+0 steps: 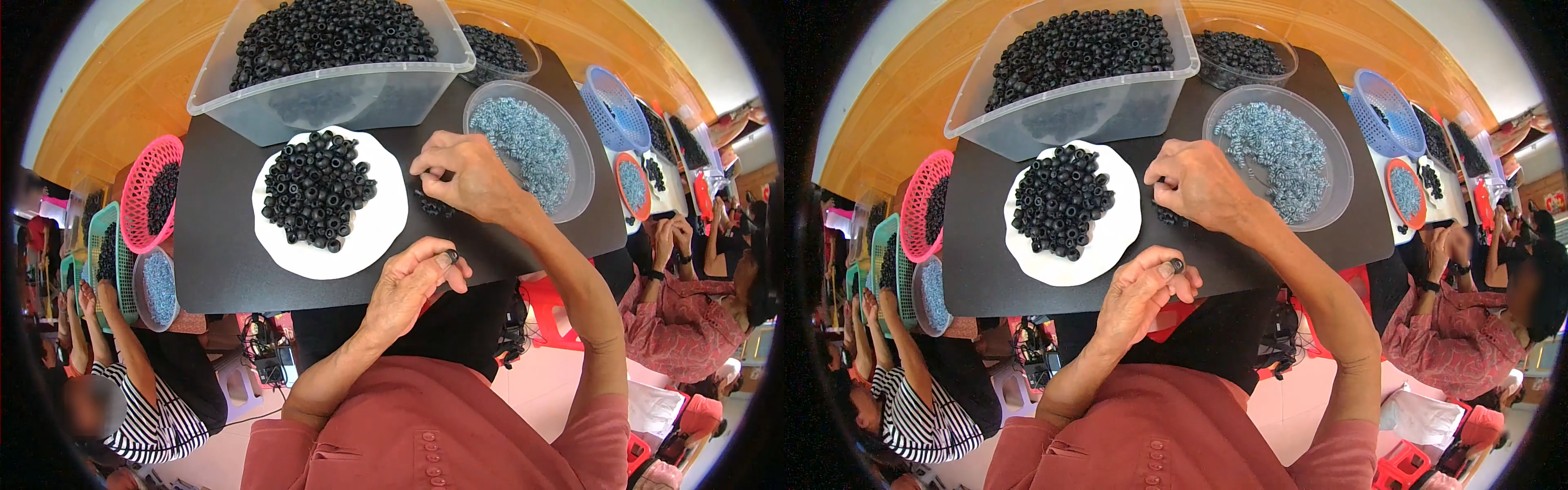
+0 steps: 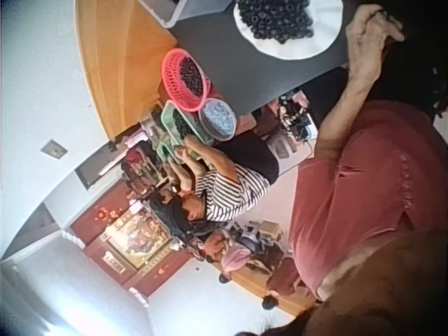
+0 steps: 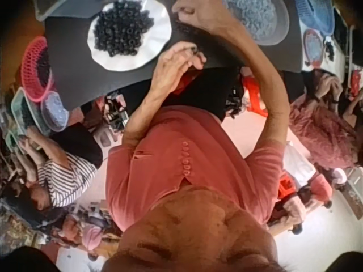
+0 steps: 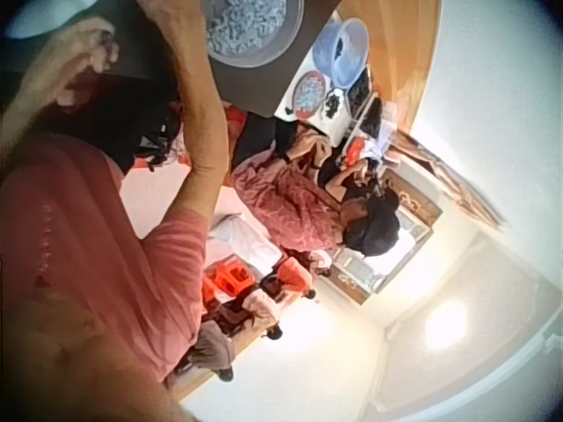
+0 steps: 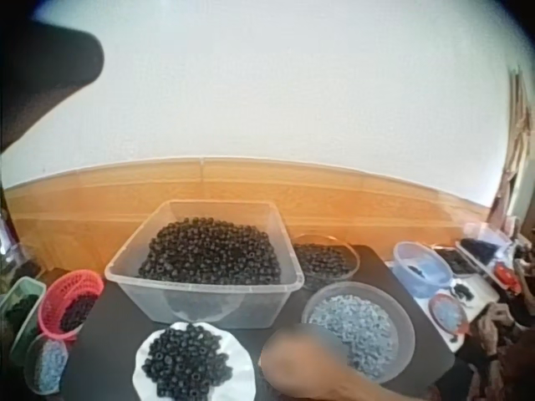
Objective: The person assembles plastic beads by inserting small components into black beads by hand, scoops additional black beads from a plastic container onto a paper plate, and attaches small components into the beads.
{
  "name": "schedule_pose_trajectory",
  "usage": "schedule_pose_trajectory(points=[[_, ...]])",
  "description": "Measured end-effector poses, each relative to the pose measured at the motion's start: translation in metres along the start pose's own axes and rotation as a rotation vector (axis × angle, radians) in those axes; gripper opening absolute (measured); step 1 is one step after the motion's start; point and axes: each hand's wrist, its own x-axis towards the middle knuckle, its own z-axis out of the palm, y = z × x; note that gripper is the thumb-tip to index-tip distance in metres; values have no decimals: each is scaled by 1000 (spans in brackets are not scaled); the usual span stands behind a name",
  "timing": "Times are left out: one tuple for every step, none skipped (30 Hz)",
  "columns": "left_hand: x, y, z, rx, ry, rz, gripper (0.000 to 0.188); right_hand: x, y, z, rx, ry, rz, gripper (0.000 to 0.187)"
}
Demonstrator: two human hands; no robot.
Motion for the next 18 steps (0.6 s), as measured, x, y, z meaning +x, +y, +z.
schedule_pose_trajectory(points=[[-1, 1, 1, -43, 3, 19, 20, -4, -7, -3, 4, 2, 4, 23], [-1, 2, 3, -86, 6, 41, 21, -8, -20, -11, 145, 6, 145, 23], [-1, 2, 2, -84, 8, 38, 21, -14, -28, -15, 288, 10, 287, 23], [0, 1, 0, -113, -19, 49, 20, -24, -31, -16, 286, 17, 292, 23], [0, 1, 0, -141, -45, 60, 20, -34, -31, -16, 525, 65, 323, 22], [0, 1, 1, -156, -49, 67, 20, -45, -32, -15, 764, 114, 350, 20], [1, 1, 1, -152, -52, 60, 20, -55, -33, -13, 767, 122, 353, 20], [1, 0, 1, -154, -52, 59, 20, -64, -34, -11, 849, 152, 379, 20], [1, 0, 1, -156, -52, 58, 19, -73, -35, -8, 932, 183, 404, 19], [1, 1, 1, -148, -54, 61, 20, -79, -35, -4, 930, 227, 385, 13], [0, 1, 1, -143, -56, 54, 20, -85, -39, -3, 934, 235, 388, 13], [0, 1, 1, -134, -58, 62, 20, -88, -46, -4, 1045, 248, 425, 12], [1, 1, 2, -125, -61, 71, 21, -90, -50, -4, 1154, 261, 459, 11], [1, 1, 3, -121, -62, 66, 21, -94, -49, -2, 1180, 249, 437, 11], [1, 2, 4, -105, -54, 61, 21, -98, -47, 1, 1182, 255, 437, 11], [0, 3, 4, -89, -44, 58, 22, -100, -45, 6, 1177, 267, 403, 12], [1, 1, 4, -86, -44, 56, 22, -102, -44, 8, 1171, 279, 369, 13], [1, 0, 2, -82, -57, 70, 22, -102, -45, 7, 1173, 282, 369, 13]])
